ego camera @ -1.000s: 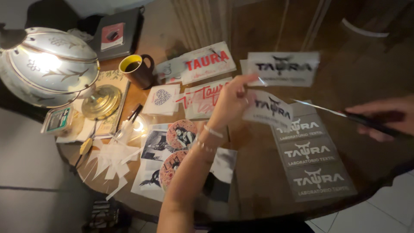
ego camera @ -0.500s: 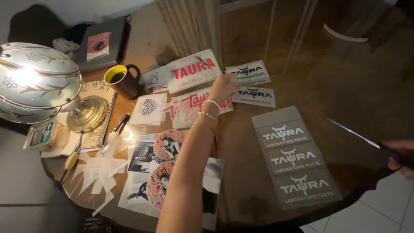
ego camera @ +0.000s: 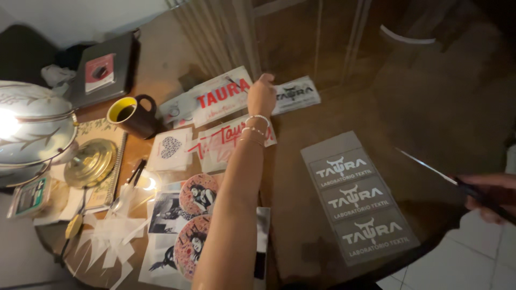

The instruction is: The person uses scissors to cut out individual stickers from a large sheet of printed material. They carefully trim around the edges of the designs, which include text and logos, and place the finished stickers on the table.

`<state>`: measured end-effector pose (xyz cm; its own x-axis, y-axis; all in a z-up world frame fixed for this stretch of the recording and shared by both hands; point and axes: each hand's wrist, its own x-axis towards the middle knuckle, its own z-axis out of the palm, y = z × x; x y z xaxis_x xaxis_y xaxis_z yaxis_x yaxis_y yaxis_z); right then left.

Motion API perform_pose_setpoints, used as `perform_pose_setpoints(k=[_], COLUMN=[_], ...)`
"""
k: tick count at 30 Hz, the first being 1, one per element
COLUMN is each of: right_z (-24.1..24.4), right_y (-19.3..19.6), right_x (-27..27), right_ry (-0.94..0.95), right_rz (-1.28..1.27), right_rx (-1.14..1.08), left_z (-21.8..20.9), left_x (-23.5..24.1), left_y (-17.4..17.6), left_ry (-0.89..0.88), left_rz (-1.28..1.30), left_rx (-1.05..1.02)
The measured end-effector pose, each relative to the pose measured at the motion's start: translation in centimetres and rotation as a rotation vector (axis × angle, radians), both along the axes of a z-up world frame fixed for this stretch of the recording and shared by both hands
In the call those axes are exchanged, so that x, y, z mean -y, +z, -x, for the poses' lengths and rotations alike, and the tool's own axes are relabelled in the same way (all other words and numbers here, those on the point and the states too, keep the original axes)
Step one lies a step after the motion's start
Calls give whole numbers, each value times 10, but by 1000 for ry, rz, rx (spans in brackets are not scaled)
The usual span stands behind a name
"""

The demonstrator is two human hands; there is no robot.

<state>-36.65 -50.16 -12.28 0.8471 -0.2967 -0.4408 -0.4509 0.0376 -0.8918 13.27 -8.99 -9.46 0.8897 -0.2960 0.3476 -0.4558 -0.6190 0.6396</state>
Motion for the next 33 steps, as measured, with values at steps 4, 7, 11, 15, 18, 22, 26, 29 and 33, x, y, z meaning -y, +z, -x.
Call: perform_pose_setpoints(k=[4, 7, 11, 15, 18, 22, 26, 29, 33], right_z=[18, 40, 43, 42, 26, 12, 17, -5, -24], right_y=[8, 3, 52, 81, 140, 160, 132, 155, 138], right_x=[-77, -137, -240, -274, -287, -272, -220, -210, -163], right_ry=[-133, -427, -628, -735, -694, -635, -357, -64, -89], right_rz=[379, 343, 431, 254, 277, 385, 646, 717, 590], right_rx=[197, 291, 182, 76, -115, -232, -8, 364, 734], left_z=[24, 82, 223, 271, 301, 306, 300, 300, 282], left_x=[-4, 10, 3, -5, -16, -30, -18, 1, -14], left_y=[2, 29, 104, 52, 54, 71, 115, 145, 187], left_ry=[64, -176, -669, -694, -641, -657, -748, -881, -810], left_rz=[-301, -467, -599, -583, -552, -659, -482, -253, -277], left_rx=[265, -10, -295, -83, -161, -223, -25, 123, -240])
